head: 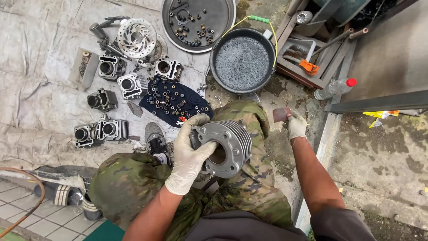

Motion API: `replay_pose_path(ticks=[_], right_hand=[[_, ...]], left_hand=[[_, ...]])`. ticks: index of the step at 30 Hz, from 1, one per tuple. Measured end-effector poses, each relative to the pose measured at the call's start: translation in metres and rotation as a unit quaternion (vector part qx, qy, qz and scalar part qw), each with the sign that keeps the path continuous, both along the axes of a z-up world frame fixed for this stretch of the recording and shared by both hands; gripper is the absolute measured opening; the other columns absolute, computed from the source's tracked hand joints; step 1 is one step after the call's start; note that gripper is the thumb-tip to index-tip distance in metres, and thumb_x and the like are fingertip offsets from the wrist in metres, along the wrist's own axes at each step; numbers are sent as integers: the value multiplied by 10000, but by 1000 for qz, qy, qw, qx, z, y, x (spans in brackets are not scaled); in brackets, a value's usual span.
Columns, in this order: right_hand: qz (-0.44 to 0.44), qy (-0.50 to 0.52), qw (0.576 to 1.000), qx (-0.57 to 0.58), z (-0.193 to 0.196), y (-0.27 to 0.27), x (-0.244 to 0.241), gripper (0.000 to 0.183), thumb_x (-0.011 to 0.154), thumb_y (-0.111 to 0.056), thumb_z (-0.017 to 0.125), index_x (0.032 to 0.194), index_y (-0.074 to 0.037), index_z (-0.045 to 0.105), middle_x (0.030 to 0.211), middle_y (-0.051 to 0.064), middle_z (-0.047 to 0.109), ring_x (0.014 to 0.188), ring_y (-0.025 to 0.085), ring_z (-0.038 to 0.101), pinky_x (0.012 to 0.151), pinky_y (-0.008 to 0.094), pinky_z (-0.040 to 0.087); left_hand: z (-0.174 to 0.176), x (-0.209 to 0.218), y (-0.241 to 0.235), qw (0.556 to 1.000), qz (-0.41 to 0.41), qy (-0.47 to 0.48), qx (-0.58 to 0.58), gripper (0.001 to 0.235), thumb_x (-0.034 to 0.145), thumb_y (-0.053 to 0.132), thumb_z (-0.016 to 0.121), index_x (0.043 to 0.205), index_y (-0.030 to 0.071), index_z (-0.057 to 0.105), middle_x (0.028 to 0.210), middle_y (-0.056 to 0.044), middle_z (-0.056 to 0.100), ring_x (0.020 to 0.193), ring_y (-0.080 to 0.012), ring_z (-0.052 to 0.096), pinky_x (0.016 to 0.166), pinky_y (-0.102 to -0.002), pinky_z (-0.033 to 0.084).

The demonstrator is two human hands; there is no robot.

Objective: The person sits on the ground and scrubs a metal engine cylinder head with a wire brush. They rotate the part to clean the exterior fins and the interior bore, then switch to a smaller brush to clean the inside of the cylinder.

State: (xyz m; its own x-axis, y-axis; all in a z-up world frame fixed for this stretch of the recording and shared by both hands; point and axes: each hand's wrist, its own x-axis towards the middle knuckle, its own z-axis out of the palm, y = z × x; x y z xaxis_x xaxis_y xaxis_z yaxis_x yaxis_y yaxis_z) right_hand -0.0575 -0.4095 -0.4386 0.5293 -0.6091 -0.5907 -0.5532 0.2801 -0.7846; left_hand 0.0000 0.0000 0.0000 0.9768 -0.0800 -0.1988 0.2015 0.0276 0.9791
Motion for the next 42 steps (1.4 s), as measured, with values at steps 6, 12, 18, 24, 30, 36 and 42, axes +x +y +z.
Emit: replay_pose_path(ticks=[6,12,18,24,30,36,42], right_hand=[[39,-26,996,78,-30,52,62,277,1000,-172,660,1275,-145,673,968,114,717,767,318,763,686,448,641],[389,227,880,-150,178,117,101,409,973,-157,552,1361,-194,675,1388,-10,675,1207,194,686,1122,301,482],[406,127,759,-493,189,7,132,403,966,-139,594,1354,-56,669,1448,251,564,1313,415,553,1063,589,485],[400,160,703,-565,156,-84,166,468,910,-167,627,1352,-19,576,1442,207,505,1269,410,505,884,572,529],[424,310,709,-471,108,-93,193,489,964,-302,650,1384,-88,517,1197,229,662,1073,467,677,820,579,576],[430,438,571,-545,59,-80,219,376,976,-121,515,1320,-89,664,1170,107,685,1083,313,651,830,485,431],[265,364,825,-342,100,-93,224,562,937,-551,714,1188,-50,749,1234,140,716,1063,371,716,857,413,562]], left_hand=[[13,1,6,1000,5,18,-10,663,653,1,839,1287,42,654,1222,-131,678,1125,-190,642,986,-361,568],[16,1,13,997,3,53,-51,668,709,164,840,1316,35,593,1295,-103,658,1171,-189,646,1055,-311,511],[13,-3,9,996,11,81,-24,717,650,84,800,1334,17,595,1320,-124,655,1183,-201,669,1042,-314,525],[20,0,-1,997,10,75,-27,668,652,11,771,1303,-4,621,1309,-118,661,1200,-218,683,1051,-322,539],[19,-1,-5,990,25,124,-56,706,634,-20,782,1321,-6,622,1241,-163,729,1134,-218,711,1006,-314,553],[15,0,-6,991,27,121,-45,706,618,-14,772,1311,-12,630,1225,-155,727,1139,-211,702,997,-310,548],[15,1,-5,995,10,84,-57,718,626,66,802,1317,-5,620,1258,-149,693,1161,-220,692,1006,-315,536]])
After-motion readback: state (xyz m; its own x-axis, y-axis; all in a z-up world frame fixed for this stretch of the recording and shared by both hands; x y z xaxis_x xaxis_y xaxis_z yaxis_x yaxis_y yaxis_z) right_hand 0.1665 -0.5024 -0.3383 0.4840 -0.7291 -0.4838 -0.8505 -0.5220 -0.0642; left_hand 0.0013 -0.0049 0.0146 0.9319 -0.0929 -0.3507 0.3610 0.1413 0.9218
